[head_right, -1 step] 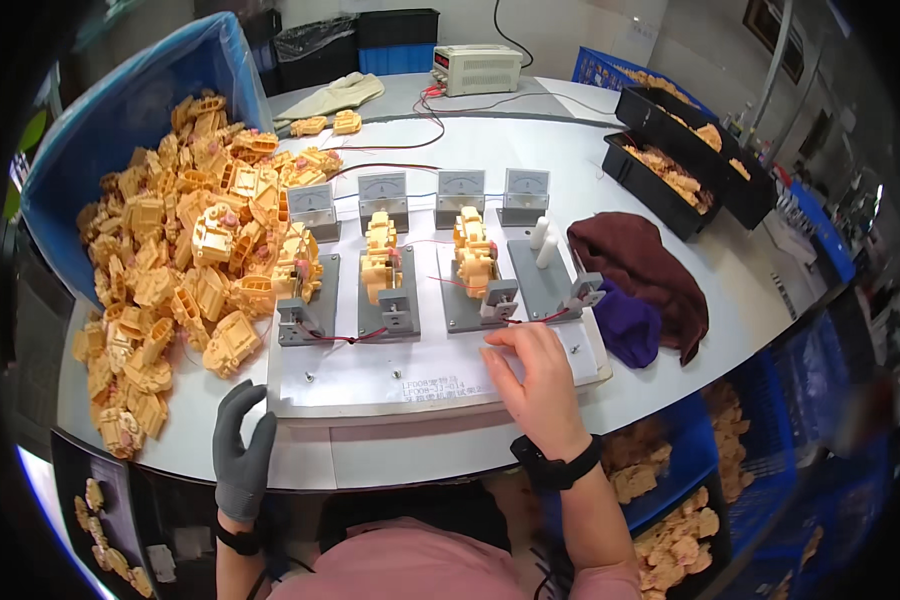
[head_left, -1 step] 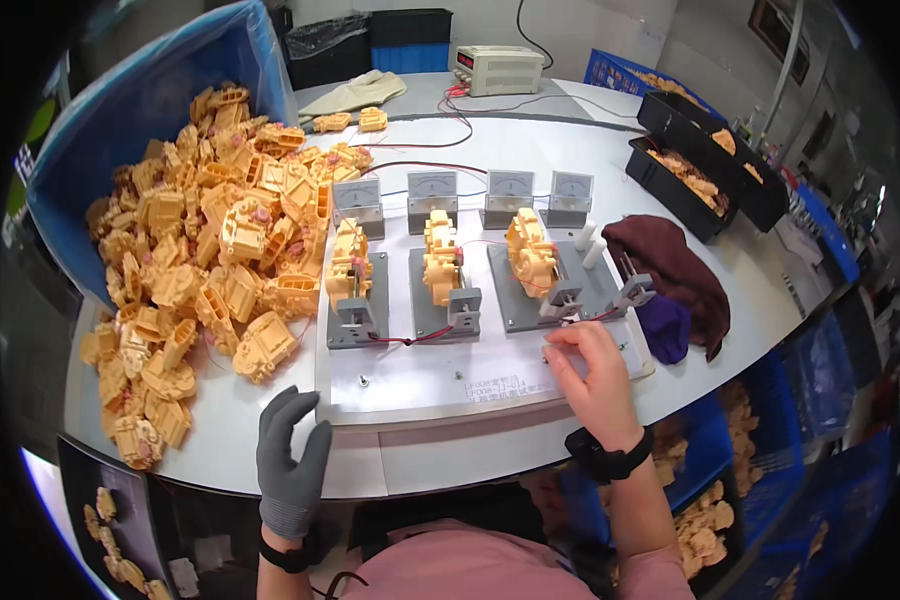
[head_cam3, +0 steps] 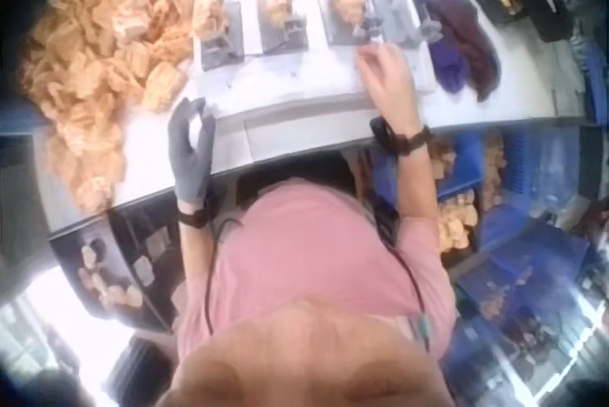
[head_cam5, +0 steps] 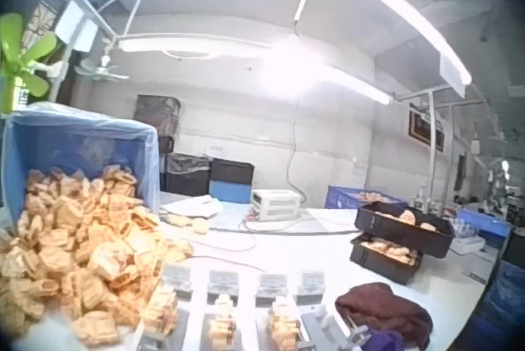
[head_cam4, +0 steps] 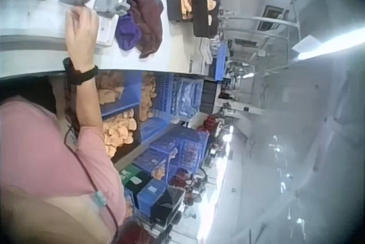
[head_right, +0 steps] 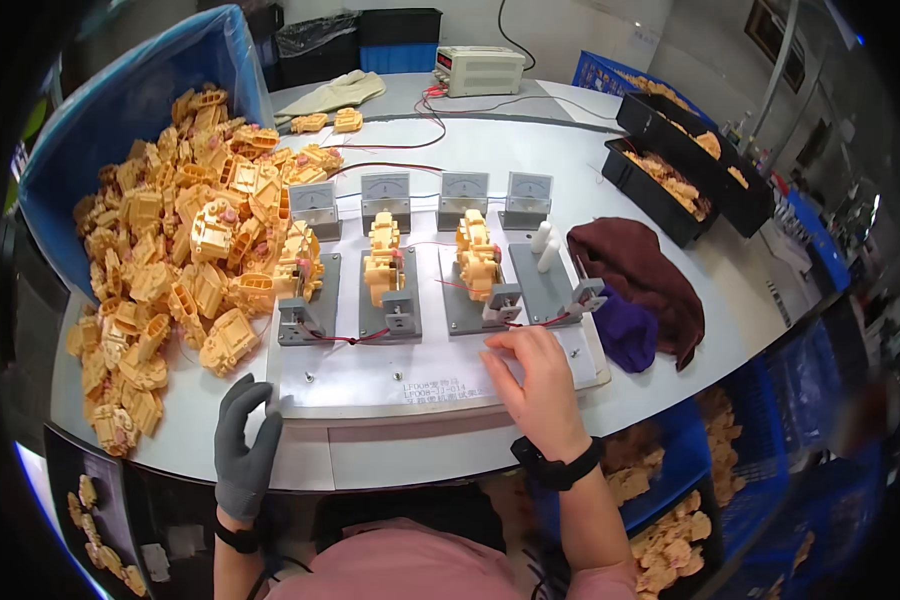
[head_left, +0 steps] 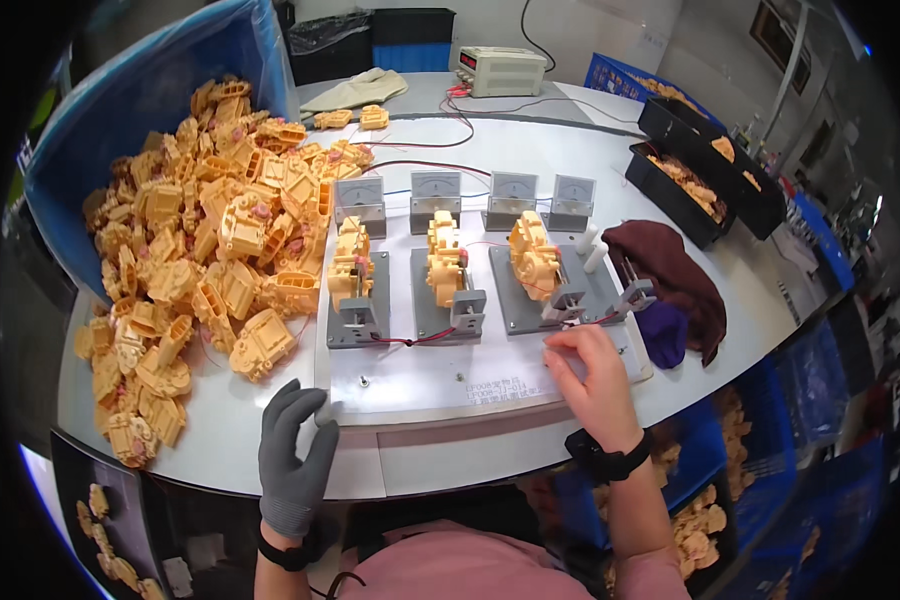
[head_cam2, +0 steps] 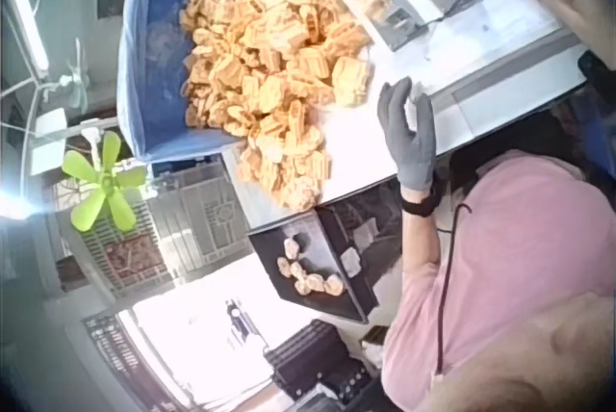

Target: Assembling and testing plastic toy components using a factory testing jig.

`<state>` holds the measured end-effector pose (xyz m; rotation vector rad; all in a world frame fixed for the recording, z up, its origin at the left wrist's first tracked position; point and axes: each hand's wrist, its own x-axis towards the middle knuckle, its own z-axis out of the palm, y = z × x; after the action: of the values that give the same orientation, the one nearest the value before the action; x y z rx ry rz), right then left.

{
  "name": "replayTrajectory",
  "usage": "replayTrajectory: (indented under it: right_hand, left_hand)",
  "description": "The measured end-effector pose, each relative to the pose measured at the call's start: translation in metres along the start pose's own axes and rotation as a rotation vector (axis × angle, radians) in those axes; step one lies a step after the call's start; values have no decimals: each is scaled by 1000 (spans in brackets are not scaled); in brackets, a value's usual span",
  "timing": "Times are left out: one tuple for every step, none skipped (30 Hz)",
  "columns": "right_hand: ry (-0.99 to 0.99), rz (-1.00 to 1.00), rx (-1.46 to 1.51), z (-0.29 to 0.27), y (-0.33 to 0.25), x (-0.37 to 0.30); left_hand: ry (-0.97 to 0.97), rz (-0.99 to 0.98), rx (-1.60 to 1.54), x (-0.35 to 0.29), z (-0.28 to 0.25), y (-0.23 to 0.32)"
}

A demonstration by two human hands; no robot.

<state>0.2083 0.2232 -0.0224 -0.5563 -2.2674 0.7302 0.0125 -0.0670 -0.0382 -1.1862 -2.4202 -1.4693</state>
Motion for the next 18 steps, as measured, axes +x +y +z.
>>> replayTrajectory:
  right_hand:
    - [-35, -15, -46, -1, 0, 2]
    - [-67, -26, -88, -2, 0, 3]
    - [-83, 9, -72, -3, -1, 4]
    - [-100, 44, -58, -5, -2, 5]
    - [-112, 83, -38, -6, -2, 5]
    - [-129, 97, -28, -8, -2, 5]
    - [-146, 112, -19, -11, -1, 6]
    - [-158, 127, 1, -10, 0, 6]
    - [-160, 127, -6, -10, -1, 6]
    - [-163, 127, -13, -9, -2, 6]
    - [-164, 129, -15, -8, -4, 6]
    - [-166, 134, -21, -8, -5, 6]
    - [-167, 139, -27, -9, -7, 7]
    - [-170, 143, -28, -9, -8, 8]
    - [-177, 148, -30, -9, -8, 8]
    - [-184, 153, -31, -10, -7, 8]
    - [-187, 159, -32, -11, -6, 7]
    - [-195, 154, -32, -11, -6, 8]
  left_hand:
    - [-6, 21, -3, 4, 4, 1]
    - [-17, 46, -1, 8, 8, 1]
    - [-27, 69, 0, 12, 11, 2]
    - [-80, 50, -29, 16, 11, 3]
    - [-84, 46, -6, 21, 12, 5]
    - [-87, 41, 15, 25, 13, 6]
    - [-90, 36, 36, 29, 14, 6]
    - [-103, 52, 60, 32, 14, 4]
    - [-115, 67, 83, 34, 13, 3]
    - [-128, 82, 105, 35, 14, 1]
    - [-137, 101, 117, 36, 13, 0]
    - [-146, 120, 129, 36, 12, -1]
    - [-156, 138, 140, 37, 12, -1]
    - [-153, 116, 121, 37, 12, -1]
    - [-150, 93, 102, 37, 13, 1]
    - [-147, 71, 82, 37, 14, 3]
    - [-138, 67, 64, 37, 15, 4]
    - [-130, 62, 47, 38, 17, 6]
